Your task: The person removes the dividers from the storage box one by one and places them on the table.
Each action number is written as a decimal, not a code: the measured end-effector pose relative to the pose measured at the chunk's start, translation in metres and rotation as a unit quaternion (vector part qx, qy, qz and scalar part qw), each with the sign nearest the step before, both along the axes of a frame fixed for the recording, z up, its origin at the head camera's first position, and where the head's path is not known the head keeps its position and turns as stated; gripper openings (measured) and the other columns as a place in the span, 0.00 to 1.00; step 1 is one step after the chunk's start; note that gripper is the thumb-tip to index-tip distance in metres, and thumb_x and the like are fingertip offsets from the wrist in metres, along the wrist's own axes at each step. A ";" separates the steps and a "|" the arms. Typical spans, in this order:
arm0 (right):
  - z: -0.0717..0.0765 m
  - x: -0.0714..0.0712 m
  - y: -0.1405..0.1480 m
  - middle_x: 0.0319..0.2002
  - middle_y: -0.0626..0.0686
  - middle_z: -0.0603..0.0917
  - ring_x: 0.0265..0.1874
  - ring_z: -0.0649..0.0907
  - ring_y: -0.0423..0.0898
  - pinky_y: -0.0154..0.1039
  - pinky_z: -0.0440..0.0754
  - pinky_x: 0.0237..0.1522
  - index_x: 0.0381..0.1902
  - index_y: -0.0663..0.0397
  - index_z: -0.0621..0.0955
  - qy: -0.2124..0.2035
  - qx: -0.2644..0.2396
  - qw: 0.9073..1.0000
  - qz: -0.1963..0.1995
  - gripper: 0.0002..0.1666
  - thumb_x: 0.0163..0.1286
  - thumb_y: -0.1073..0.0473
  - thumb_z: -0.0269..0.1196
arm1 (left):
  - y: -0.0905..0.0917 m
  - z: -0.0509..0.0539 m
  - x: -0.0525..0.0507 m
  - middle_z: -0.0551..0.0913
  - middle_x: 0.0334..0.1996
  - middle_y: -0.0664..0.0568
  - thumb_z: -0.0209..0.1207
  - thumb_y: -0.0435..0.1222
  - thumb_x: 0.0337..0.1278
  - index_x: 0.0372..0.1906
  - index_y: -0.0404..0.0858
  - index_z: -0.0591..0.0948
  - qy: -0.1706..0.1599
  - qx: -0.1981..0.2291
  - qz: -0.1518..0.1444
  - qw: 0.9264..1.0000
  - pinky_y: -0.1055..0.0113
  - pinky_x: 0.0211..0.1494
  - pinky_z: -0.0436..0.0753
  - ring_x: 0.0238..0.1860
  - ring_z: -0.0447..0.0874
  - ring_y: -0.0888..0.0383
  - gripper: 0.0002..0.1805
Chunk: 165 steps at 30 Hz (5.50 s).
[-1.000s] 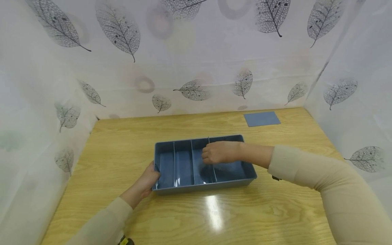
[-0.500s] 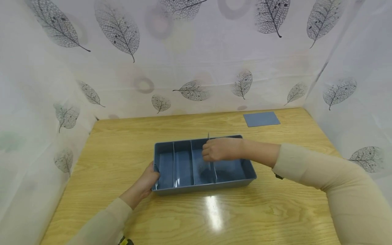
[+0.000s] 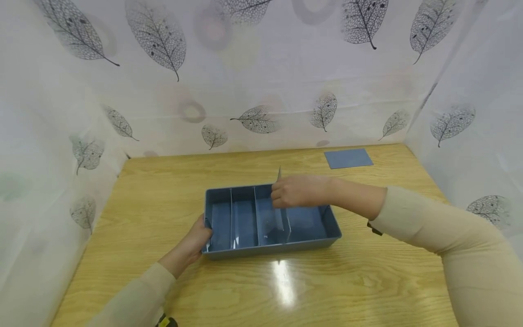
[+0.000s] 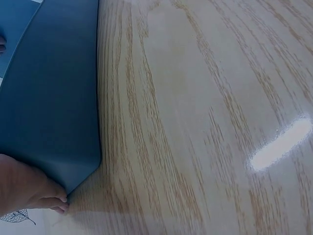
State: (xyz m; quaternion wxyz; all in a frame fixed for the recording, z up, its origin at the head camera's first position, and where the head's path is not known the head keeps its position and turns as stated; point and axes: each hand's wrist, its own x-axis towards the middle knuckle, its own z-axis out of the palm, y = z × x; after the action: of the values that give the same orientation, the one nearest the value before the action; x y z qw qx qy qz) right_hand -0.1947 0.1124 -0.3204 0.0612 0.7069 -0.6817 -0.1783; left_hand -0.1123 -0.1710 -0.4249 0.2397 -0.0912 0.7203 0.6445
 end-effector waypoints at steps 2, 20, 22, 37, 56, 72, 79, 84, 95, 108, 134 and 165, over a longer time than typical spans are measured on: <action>0.003 0.000 0.002 0.35 0.46 0.82 0.36 0.77 0.43 0.34 0.77 0.42 0.34 0.52 0.81 -0.005 -0.007 1.000 -0.005 0.05 0.60 0.65 0.62 | 0.000 0.001 0.000 0.47 0.69 0.26 0.33 0.15 0.45 0.70 0.22 0.37 0.000 -0.002 0.000 1.000 0.61 0.55 0.72 0.66 0.52 0.35 0.41; 0.008 -0.002 0.031 0.29 0.47 0.79 0.27 0.72 0.44 0.35 0.72 0.31 0.29 0.54 0.78 0.018 -0.060 0.997 -0.049 0.07 0.55 0.69 0.65 | -0.001 0.005 -0.004 0.57 0.66 0.28 0.34 0.15 0.45 0.71 0.24 0.41 0.003 -0.006 -0.005 1.000 0.64 0.47 0.76 0.58 0.63 0.40 0.41; 0.008 0.000 0.036 0.29 0.48 0.79 0.27 0.73 0.44 0.35 0.73 0.31 0.29 0.55 0.77 0.009 -0.072 0.995 -0.066 0.08 0.55 0.70 0.65 | 0.001 0.004 -0.003 0.58 0.64 0.27 0.34 0.15 0.44 0.70 0.23 0.43 0.009 -0.003 -0.005 1.000 0.66 0.45 0.76 0.56 0.65 0.41 0.40; 0.012 0.006 0.060 0.27 0.51 0.81 0.27 0.79 0.46 0.36 0.79 0.24 0.28 0.60 0.78 -0.027 -0.088 0.972 -0.217 0.08 0.54 0.76 0.62 | 0.000 -0.001 0.001 0.55 0.67 0.27 0.34 0.15 0.40 0.70 0.21 0.41 0.010 0.009 -0.005 1.000 0.68 0.47 0.73 0.60 0.61 0.39 0.43; 0.014 0.000 0.081 0.21 0.52 0.75 0.19 0.72 0.44 0.35 0.70 0.15 0.24 0.60 0.76 -0.039 -0.068 0.904 -0.420 0.12 0.52 0.81 0.60 | -0.002 -0.001 0.000 0.50 0.69 0.26 0.33 0.15 0.43 0.70 0.22 0.38 0.002 -0.003 -0.007 1.000 0.67 0.50 0.74 0.64 0.58 0.36 0.42; 0.003 -0.014 0.119 0.21 0.54 0.76 0.18 0.75 0.47 0.40 0.74 0.17 0.27 0.63 0.78 -0.041 -0.102 0.890 -0.442 0.12 0.52 0.81 0.57 | 0.000 -0.002 0.000 0.51 0.68 0.26 0.33 0.15 0.41 0.70 0.21 0.40 0.011 -0.006 -0.008 1.000 0.61 0.55 0.73 0.64 0.56 0.35 0.42; -0.004 -0.019 0.132 0.19 0.53 0.74 0.17 0.73 0.47 0.40 0.73 0.17 0.24 0.61 0.77 -0.046 -0.096 0.886 -0.450 0.13 0.52 0.82 0.55 | -0.001 -0.002 0.000 0.49 0.69 0.27 0.33 0.15 0.42 0.70 0.21 0.39 0.009 -0.009 -0.009 1.000 0.55 0.60 0.70 0.67 0.53 0.34 0.42; -0.009 -0.023 0.142 0.20 0.54 0.76 0.19 0.75 0.49 0.42 0.75 0.18 0.24 0.61 0.76 -0.052 -0.090 0.880 -0.464 0.13 0.51 0.82 0.54 | 0.000 -0.002 0.000 0.48 0.70 0.26 0.33 0.15 0.44 0.70 0.21 0.38 0.006 -0.008 -0.010 1.000 0.54 0.61 0.69 0.68 0.51 0.34 0.41; -0.020 -0.028 0.166 0.24 0.57 0.80 0.20 0.77 0.51 0.42 0.75 0.18 0.31 0.64 0.80 -0.051 -0.079 0.864 -0.495 0.11 0.56 0.79 0.53 | -0.001 -0.001 0.000 0.52 0.68 0.26 0.33 0.15 0.43 0.70 0.21 0.40 0.004 -0.007 -0.004 1.000 0.60 0.55 0.73 0.64 0.57 0.35 0.41; -0.037 -0.034 0.192 0.30 0.61 0.83 0.24 0.80 0.54 0.41 0.74 0.17 0.38 0.68 0.81 -0.064 -0.072 0.855 -0.509 0.12 0.58 0.78 0.55 | 0.001 0.000 0.000 0.47 0.70 0.27 0.33 0.15 0.42 0.70 0.22 0.39 -0.001 -0.012 0.003 1.000 0.50 0.64 0.66 0.68 0.50 0.34 0.42; -0.085 -0.041 0.213 0.27 0.57 0.79 0.25 0.79 0.53 0.45 0.79 0.21 0.30 0.61 0.78 -0.065 -0.083 0.852 -0.513 0.10 0.52 0.77 0.58 | 0.001 0.001 0.000 0.48 0.70 0.27 0.33 0.16 0.44 0.70 0.21 0.39 -0.001 -0.007 0.001 1.000 0.47 0.67 0.62 0.68 0.50 0.34 0.41; -0.119 -0.036 0.211 0.48 0.71 0.80 0.42 0.81 0.67 0.56 0.81 0.42 0.50 0.75 0.76 -0.078 -0.086 0.845 -0.522 0.17 0.65 0.73 0.52 | 0.000 0.003 -0.004 0.43 0.71 0.28 0.34 0.16 0.46 0.71 0.23 0.37 -0.025 -0.021 0.000 0.999 0.46 0.71 0.54 0.72 0.40 0.34 0.42</action>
State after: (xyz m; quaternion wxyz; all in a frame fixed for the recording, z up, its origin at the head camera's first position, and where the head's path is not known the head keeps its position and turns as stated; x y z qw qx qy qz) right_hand -0.2307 0.3233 -0.4389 -0.0338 0.2503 -0.9651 -0.0689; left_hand -0.1165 -0.1706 -0.4217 0.2558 -0.1122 0.7277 0.6265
